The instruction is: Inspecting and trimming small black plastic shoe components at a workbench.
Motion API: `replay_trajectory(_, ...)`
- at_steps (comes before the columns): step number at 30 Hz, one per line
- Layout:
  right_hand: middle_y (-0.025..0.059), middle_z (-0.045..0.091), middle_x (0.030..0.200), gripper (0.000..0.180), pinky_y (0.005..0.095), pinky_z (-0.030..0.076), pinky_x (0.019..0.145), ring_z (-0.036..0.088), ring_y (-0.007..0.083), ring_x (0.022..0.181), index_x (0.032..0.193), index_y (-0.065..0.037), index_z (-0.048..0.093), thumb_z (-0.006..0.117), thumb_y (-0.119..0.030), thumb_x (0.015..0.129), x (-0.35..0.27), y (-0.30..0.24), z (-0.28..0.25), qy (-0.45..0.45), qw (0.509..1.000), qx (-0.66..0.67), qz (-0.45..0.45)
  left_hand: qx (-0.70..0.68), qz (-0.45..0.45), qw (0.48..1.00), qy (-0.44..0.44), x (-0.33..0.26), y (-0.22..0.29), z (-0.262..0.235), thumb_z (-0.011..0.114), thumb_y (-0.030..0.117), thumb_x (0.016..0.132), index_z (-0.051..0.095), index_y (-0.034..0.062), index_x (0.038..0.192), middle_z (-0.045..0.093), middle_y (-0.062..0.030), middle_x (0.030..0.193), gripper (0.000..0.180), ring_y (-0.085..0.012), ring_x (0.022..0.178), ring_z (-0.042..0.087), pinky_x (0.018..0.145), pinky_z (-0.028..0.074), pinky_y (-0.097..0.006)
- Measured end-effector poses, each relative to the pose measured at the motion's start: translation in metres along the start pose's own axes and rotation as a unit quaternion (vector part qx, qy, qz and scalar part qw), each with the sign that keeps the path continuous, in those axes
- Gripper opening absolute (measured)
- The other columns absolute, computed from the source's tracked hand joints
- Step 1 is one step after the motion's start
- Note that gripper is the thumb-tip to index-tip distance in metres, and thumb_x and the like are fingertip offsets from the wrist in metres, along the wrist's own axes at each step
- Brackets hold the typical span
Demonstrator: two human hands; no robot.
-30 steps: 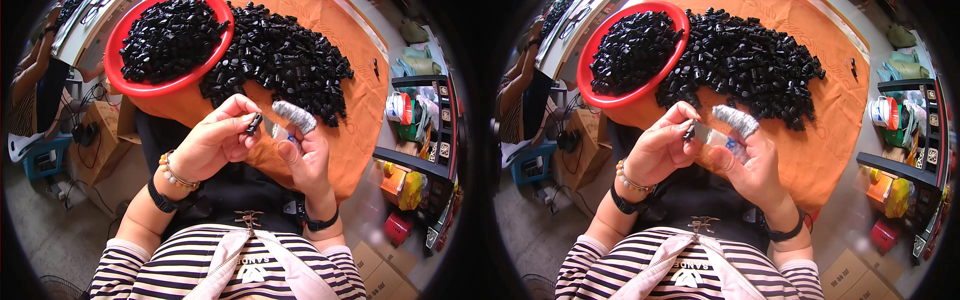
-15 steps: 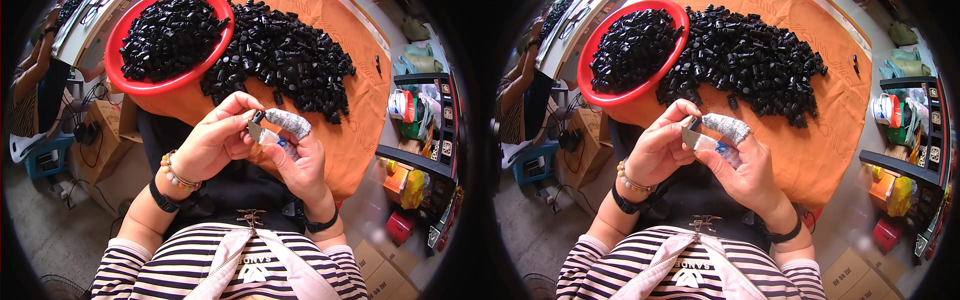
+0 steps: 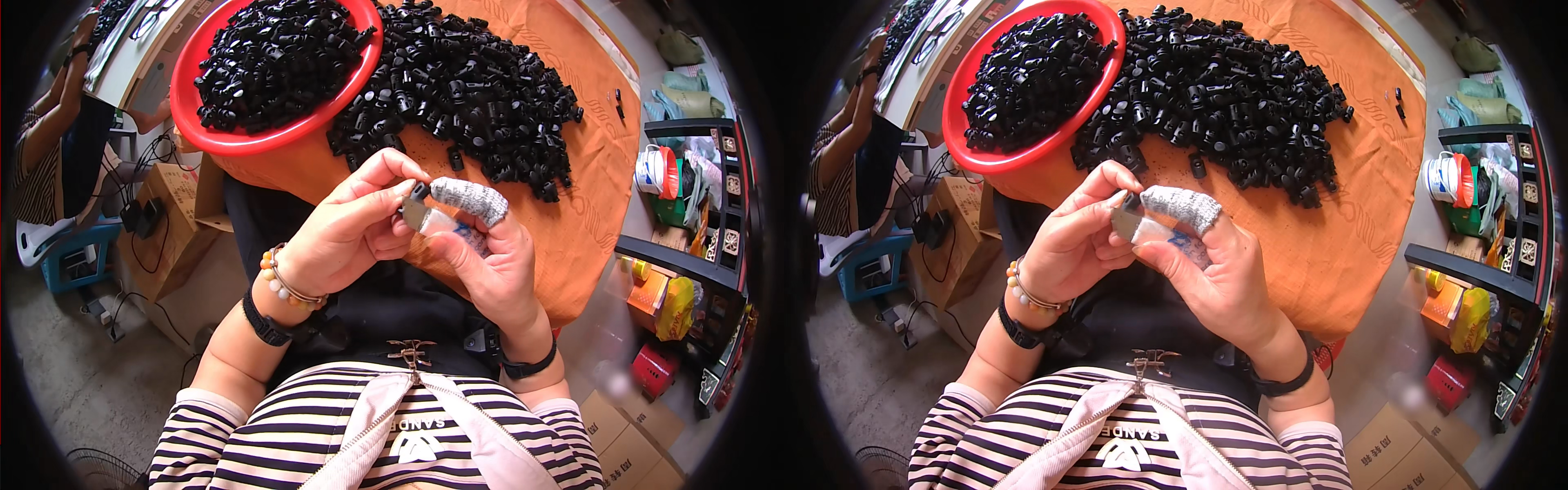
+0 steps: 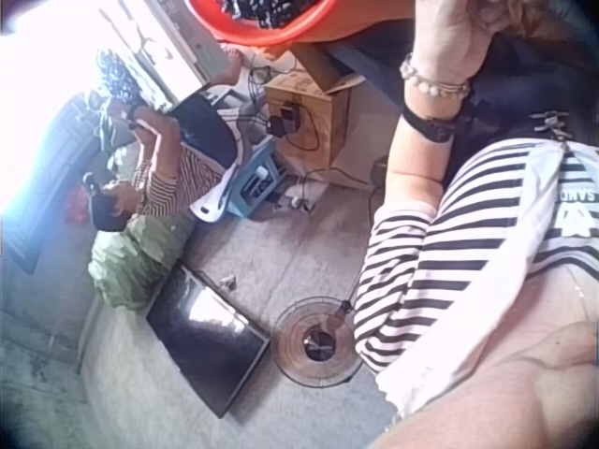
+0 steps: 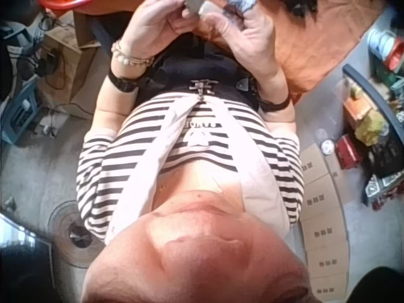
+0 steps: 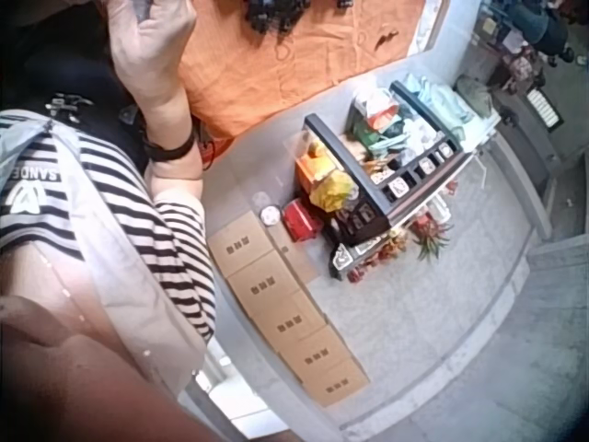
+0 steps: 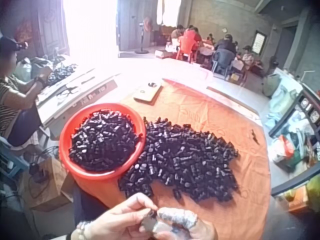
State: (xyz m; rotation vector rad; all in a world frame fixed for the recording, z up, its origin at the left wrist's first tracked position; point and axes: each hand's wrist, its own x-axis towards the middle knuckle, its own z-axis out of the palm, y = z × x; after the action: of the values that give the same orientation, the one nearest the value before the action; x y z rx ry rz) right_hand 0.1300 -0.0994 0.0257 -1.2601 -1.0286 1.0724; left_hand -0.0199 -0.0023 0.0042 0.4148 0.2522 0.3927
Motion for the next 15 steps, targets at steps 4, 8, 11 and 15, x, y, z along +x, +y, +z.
replay_trajectory(4,0.0068,0.062,0.093,0.032,0.0205,0.047,0.072,0.057,0.0072,0.082,0.114,0.002,0.051,0.06,-0.005,0.084,0.0,-0.001,-0.003,-0.009,1.0,-0.025,-0.011,-0.024,-0.013,1.0,-0.014,0.0,0.0,-0.002,0.044,0.016,0.093,0.047,0.0103,0.109,0.047,0.0014,0.073,0.017,-0.0023,0.056,0.032,0.049,0.026,-0.017)
replay_trajectory(8,0.0067,0.062,0.092,0.034,0.0204,0.047,0.071,0.057,0.0071,0.081,0.115,0.002,0.051,0.061,-0.006,0.084,0.0,-0.004,0.003,0.006,1.0,0.005,0.002,-0.032,-0.013,0.999,0.005,0.001,0.001,0.005,0.044,0.016,0.094,0.047,0.0101,0.107,0.047,0.0022,0.073,0.015,-0.0024,0.056,0.032,0.05,0.026,-0.017)
replay_trajectory(11,0.0068,0.063,0.09,0.037,0.0201,0.047,0.07,0.057,0.0067,0.08,0.116,0.002,0.05,0.063,-0.007,0.083,0.0,-0.003,0.004,0.014,1.0,-0.001,-0.002,0.0,0.015,0.999,0.036,0.003,0.0,0.008,0.044,0.016,0.094,0.047,0.01,0.107,0.046,0.0032,0.073,0.015,-0.0018,0.056,0.032,0.05,0.026,-0.017)
replay_trajectory(15,0.0072,0.063,0.089,0.039,0.0199,0.047,0.069,0.058,0.007,0.08,0.116,0.002,0.049,0.064,-0.008,0.082,0.0,-0.003,0.002,0.006,1.0,-0.022,-0.007,0.045,0.035,0.997,0.047,0.001,0.0,0.009,0.046,0.016,0.093,0.046,0.0097,0.107,0.044,0.0051,0.074,0.015,-0.0008,0.056,0.032,0.05,0.025,-0.016)
